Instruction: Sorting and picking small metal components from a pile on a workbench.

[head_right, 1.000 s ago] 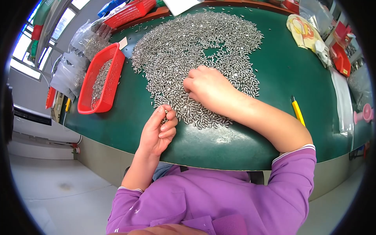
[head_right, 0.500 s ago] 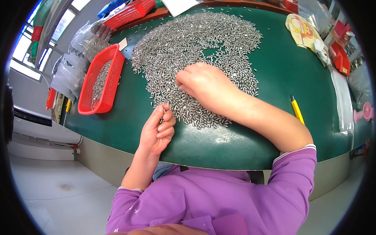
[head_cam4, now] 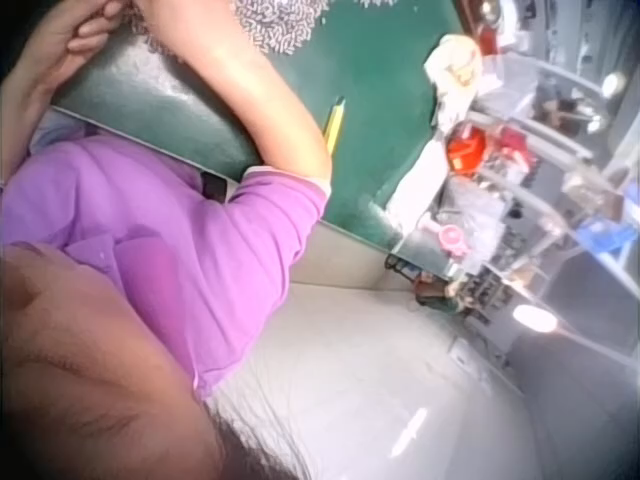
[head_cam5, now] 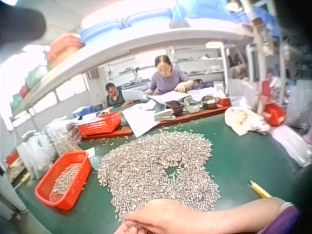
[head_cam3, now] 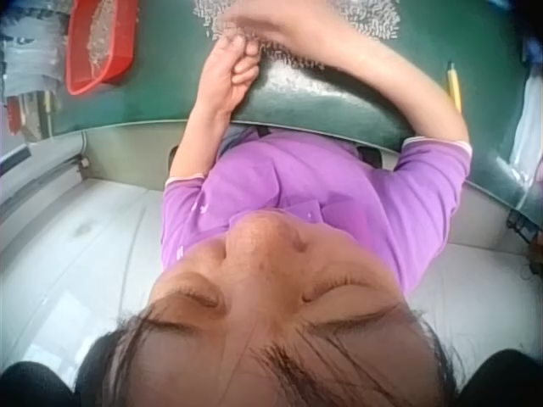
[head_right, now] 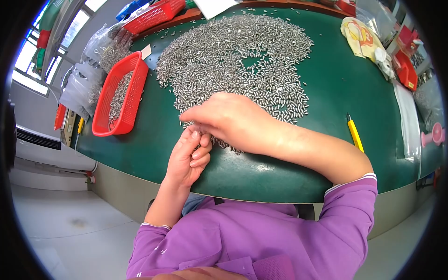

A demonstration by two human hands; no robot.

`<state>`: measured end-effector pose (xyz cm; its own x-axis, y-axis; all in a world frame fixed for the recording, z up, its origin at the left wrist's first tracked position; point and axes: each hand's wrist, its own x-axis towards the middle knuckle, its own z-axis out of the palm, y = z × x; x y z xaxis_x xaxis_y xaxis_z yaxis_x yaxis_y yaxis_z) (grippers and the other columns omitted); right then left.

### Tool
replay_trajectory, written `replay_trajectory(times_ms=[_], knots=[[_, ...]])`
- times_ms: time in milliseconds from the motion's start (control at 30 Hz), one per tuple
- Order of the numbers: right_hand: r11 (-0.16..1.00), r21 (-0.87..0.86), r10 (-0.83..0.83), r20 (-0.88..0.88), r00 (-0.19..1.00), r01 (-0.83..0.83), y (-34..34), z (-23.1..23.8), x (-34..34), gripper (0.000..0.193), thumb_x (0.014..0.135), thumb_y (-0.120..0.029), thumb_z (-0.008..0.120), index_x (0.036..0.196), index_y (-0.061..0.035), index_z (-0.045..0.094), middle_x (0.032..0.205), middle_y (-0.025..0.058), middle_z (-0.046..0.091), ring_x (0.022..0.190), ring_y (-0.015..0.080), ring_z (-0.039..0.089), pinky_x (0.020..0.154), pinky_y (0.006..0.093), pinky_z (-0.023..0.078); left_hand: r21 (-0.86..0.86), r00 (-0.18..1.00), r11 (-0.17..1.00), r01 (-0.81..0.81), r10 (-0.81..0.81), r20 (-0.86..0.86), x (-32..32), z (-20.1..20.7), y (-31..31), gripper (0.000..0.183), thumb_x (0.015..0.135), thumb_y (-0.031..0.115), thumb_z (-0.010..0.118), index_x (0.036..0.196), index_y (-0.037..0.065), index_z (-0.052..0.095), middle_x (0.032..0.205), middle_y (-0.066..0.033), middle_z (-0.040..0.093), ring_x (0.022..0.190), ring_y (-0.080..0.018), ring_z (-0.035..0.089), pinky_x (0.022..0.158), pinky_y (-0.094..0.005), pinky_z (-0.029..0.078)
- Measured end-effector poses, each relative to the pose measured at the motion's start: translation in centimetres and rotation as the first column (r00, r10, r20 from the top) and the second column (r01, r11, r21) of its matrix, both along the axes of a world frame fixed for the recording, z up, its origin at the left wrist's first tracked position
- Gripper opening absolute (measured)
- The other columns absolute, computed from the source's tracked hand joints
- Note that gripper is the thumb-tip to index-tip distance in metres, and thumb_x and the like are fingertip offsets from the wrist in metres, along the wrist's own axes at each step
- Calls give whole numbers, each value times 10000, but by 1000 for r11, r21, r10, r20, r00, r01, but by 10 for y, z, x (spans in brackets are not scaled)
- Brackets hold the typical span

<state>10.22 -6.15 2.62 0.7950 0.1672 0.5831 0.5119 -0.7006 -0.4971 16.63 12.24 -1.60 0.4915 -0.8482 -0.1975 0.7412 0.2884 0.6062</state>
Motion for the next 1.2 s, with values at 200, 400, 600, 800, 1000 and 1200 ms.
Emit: replay_trajectory(times_ms=[200, 400, 600, 800, 1000, 1200], knots=[[948, -277, -215, -188, 958, 159, -20, -21, 2, 231, 769, -110, 695, 989, -62, 643, 955, 81, 614, 926, 304, 579, 822, 407, 484, 3, 996, 999, 41, -40, -85, 4, -2, 3, 201, 1037, 212, 423, 1022, 63, 557, 837, -48, 530, 535, -44, 339, 411, -165, 273], [910, -347, -259, -46, 965, 228, -19, -32, 8, 134, 778, -114, 687, 868, -60, 603, 852, 82, 570, 859, 296, 568, 758, 417, 476, -98, 984, 991, 94, -107, -143, 9, -8, 7, 221, 1038, 224, 406, 1033, 58, 553, 842, -49, 526, 535, -50, 343, 405, -168, 264], [993, -87, -87, -48, 995, 82, -12, 2, 5, 106, 806, -110, 673, 901, -77, 641, 894, 76, 594, 885, 289, 580, 780, 395, 479, 30, 1000, 999, 13, -12, -29, 4, -1, 2, 181, 1024, 199, 436, 1109, 70, 529, 908, -47, 549, 564, -48, 376, 426, -168, 291], [979, 204, 53, -204, 978, -10, 2, -5, -2, 159, 818, -114, 688, 972, -79, 687, 949, 69, 616, 928, 266, 602, 805, 368, 499, -2, 999, 999, 34, -34, -25, 5, -1, 1, 146, 1002, 127, 494, 1136, 85, 532, 905, -38, 567, 570, -40, 397, 435, -157, 298], [982, -77, -183, -166, 969, 173, -9, -2, -2, 269, 812, -134, 684, 1076, -82, 678, 1030, 87, 626, 1003, 286, 588, 874, 381, 485, -17, 999, 999, 31, -31, -21, 3, -2, 2, 141, 1020, 181, 476, 1067, 76, 555, 855, -30, 539, 548, -38, 360, 423, -158, 276], [913, -342, -302, -200, 932, 222, -25, -24, 5, 179, 782, -145, 690, 938, -64, 658, 934, 79, 605, 936, 286, 571, 832, 414, 473, -34, 990, 997, 63, -67, -123, 7, -5, 5, 232, 1044, 253, 403, 1009, 76, 549, 832, -35, 518, 535, -42, 344, 409, -166, 261]])
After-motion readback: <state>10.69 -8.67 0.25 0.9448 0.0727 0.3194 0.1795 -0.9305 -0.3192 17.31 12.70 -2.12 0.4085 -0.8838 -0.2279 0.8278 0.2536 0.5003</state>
